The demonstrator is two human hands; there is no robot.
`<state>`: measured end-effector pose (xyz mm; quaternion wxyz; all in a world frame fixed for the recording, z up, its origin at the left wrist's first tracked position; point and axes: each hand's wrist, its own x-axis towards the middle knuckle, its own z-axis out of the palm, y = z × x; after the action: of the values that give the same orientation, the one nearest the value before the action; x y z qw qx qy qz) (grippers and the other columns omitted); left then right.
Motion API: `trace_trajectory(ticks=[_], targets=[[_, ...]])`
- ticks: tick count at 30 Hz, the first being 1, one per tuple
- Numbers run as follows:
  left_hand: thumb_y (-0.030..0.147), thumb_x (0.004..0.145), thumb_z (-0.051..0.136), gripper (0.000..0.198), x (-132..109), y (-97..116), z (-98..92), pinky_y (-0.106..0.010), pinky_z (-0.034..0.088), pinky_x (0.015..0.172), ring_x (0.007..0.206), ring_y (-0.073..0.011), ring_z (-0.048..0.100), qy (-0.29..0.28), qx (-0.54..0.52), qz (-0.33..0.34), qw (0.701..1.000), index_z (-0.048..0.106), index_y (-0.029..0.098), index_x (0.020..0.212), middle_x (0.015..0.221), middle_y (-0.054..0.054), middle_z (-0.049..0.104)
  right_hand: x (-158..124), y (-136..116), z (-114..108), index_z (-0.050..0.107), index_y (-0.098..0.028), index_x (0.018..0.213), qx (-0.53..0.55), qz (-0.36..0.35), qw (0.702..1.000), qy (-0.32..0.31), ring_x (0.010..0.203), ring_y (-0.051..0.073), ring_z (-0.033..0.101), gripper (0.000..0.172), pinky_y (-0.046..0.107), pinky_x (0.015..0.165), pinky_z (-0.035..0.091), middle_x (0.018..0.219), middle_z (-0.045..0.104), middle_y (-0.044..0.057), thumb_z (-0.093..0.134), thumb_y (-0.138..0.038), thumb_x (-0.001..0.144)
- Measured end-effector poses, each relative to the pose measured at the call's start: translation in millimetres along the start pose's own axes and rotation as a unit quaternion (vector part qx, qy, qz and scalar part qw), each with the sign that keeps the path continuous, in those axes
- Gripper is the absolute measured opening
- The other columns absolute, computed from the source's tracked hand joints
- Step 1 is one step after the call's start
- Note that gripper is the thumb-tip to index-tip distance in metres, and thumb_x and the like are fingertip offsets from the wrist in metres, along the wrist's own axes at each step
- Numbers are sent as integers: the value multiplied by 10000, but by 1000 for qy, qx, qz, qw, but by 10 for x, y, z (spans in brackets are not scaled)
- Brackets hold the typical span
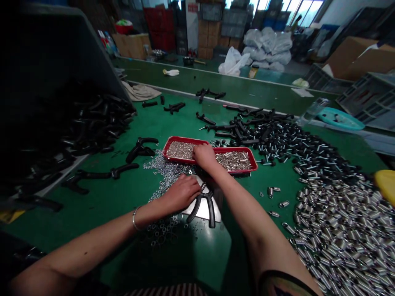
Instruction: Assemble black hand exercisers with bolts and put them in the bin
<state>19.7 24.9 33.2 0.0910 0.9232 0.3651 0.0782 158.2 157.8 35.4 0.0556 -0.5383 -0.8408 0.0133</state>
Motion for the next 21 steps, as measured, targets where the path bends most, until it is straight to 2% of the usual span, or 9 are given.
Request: trace_trajectory(ticks=[6,10,16,19,21], targets=[[188,951,459,206,55,72,-26,-422,367,831,933,-265,552,-14,69,22,997,656,169,893,916,-104,647,-55,-1,15,698,-110,1013,30,24,999,23,977,280,636,220,364,893,385,998,737,174,558,-247,912],[154,940,467,188,64,143,-1,-441,362,827,929,-278,544,-14,112,63,992,652,147,912,924,-127,646,-61,21,38,683,-122,993,67,38,996,35,1002,279,628,189,362,902,387,1022,730,175,548,-229,913],[136,953,427,232,112,175,65,-455,363,843,924,-280,542,-20,151,118,981,659,118,939,916,-143,642,-6,60,-36,648,-143,941,169,71,981,68,892,218,639,128,295,786,430,965,731,122,578,-230,878],[147,948,455,213,87,143,66,-449,375,857,934,-277,547,-20,152,144,978,666,117,941,917,-133,647,-143,93,-179,613,-146,975,233,82,964,100,788,161,631,178,249,692,445,917,718,66,499,-270,916],[155,948,469,206,36,108,68,-432,387,869,949,-266,551,-16,131,137,982,672,129,944,932,-116,652,-391,128,-257,591,-142,990,262,89,954,117,708,141,619,245,236,635,451,864,705,47,453,-338,939]])
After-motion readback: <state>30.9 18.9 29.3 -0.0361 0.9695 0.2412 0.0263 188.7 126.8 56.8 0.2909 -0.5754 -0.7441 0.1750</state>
